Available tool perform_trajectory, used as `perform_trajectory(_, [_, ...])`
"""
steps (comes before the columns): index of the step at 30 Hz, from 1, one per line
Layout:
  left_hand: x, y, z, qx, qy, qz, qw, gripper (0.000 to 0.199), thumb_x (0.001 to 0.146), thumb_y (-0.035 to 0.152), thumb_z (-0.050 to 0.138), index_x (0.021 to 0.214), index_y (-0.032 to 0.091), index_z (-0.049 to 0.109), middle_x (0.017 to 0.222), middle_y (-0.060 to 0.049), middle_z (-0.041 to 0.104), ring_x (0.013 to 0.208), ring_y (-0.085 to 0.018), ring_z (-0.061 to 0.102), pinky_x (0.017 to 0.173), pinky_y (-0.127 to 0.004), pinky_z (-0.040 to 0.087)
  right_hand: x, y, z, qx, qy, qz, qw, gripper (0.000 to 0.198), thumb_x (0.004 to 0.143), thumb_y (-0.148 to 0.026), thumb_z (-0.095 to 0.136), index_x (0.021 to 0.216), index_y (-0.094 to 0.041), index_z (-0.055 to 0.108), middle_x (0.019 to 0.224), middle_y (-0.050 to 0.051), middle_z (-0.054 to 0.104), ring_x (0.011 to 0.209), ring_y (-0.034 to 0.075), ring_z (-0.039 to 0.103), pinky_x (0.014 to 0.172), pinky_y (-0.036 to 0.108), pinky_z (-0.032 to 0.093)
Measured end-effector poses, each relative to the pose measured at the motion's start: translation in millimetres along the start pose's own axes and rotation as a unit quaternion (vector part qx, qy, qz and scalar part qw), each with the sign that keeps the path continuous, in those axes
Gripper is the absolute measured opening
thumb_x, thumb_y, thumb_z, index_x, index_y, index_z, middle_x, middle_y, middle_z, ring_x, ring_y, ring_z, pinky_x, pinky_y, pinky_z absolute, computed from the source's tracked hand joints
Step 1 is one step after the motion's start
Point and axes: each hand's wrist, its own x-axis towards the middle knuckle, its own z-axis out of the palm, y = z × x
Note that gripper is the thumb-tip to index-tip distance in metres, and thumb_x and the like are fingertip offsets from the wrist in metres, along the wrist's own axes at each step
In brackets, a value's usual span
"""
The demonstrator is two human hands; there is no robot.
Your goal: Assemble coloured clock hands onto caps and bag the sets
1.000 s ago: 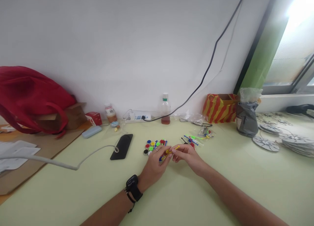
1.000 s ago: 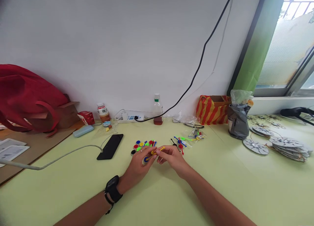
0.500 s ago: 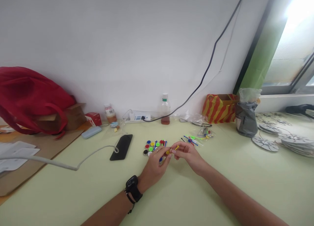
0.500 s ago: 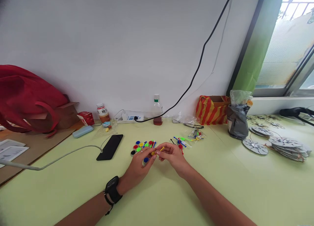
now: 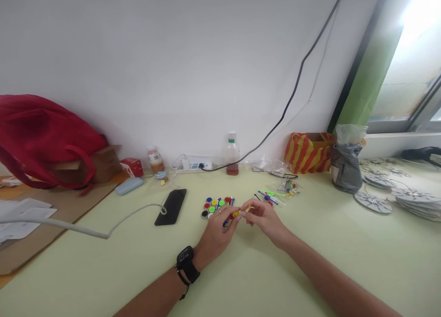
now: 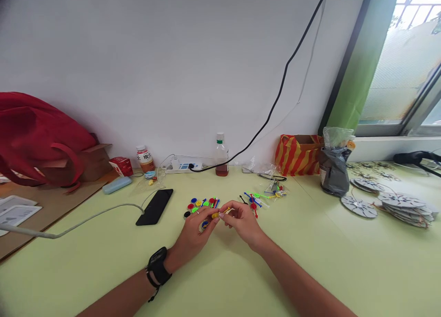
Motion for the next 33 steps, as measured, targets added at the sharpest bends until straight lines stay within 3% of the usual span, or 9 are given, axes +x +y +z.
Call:
perform_trajectory(16, [2.0, 7.2, -1.9, -0.085, -0.009, -0.049, 0.995, 0.014, 0.096, 0.028, 0.063, 0.1, 0.021, 0.073, 0.093, -0.004, 0.073, 0.08, -0.017, 0.067, 0.075, -0.028, 0.053, -0.8, -2.4, 0.1, -0.016, -0.006, 0.014, 1.0, 0.043, 0.073, -0.056, 0.083, 0.088, -0.02, 0.067, 0.069, -0.002, 0.057, 0.062, 0.013, 0.05, 0.06, 0.028, 0.043])
perform_trajectory(20, [0.0, 10.5, -2.8, -0.129, -0.05, -0.068, 0.988, 0.025, 0.102, 0.032, 0.052, 0.109, 0.021, 0.073, 0.094, -0.005, 0.073, 0.083, -0.018, 0.066, 0.074, -0.028, 0.052, 0.6, 0.0, -2.3, -0.011, -0.001, 0.017, 1.0, 0.042, 0.074, -0.055, 0.082, 0.091, -0.02, 0.067, 0.07, -0.002, 0.057, 0.061, 0.012, 0.051, 0.06, 0.028, 0.043])
perform_trajectory(23, [-1.3, 7.5, -0.8, -0.166, -0.071, -0.092, 0.979, 0.026, 0.101, 0.035, 0.054, 0.113, 0.021, 0.072, 0.094, -0.006, 0.073, 0.084, -0.019, 0.067, 0.075, -0.029, 0.054, 1.5, 2.2, -4.2, -0.009, 0.005, 0.009, 1.0, 0.043, 0.074, -0.054, 0.082, 0.099, -0.021, 0.068, 0.074, -0.002, 0.056, 0.062, 0.012, 0.052, 0.06, 0.029, 0.044])
perform_trajectory(27, [-0.7, -2.8, 4.3, -0.226, -0.04, -0.122, 0.966, 0.025, 0.094, 0.036, 0.068, 0.113, 0.019, 0.069, 0.104, -0.007, 0.073, 0.09, -0.019, 0.07, 0.085, -0.033, 0.057, 2.8, 4.5, -6.8, -0.018, 0.013, -0.009, 1.0, 0.05, 0.078, -0.056, 0.078, 0.114, -0.023, 0.066, 0.08, -0.001, 0.059, 0.061, 0.013, 0.052, 0.06, 0.03, 0.045])
perform_trajectory(33, [2.8, -16.4, 8.4, -0.286, 0.02, -0.169, 0.943, 0.027, 0.089, 0.037, 0.074, 0.107, 0.018, 0.069, 0.093, -0.005, 0.071, 0.083, -0.016, 0.068, 0.08, -0.031, 0.058, -0.4, -0.6, -6.1, -0.075, 0.026, -0.071, 0.994, 0.053, 0.088, -0.054, 0.067, 0.132, -0.027, 0.06, 0.083, -0.001, 0.056, 0.065, 0.014, 0.051, 0.06, 0.029, 0.044])
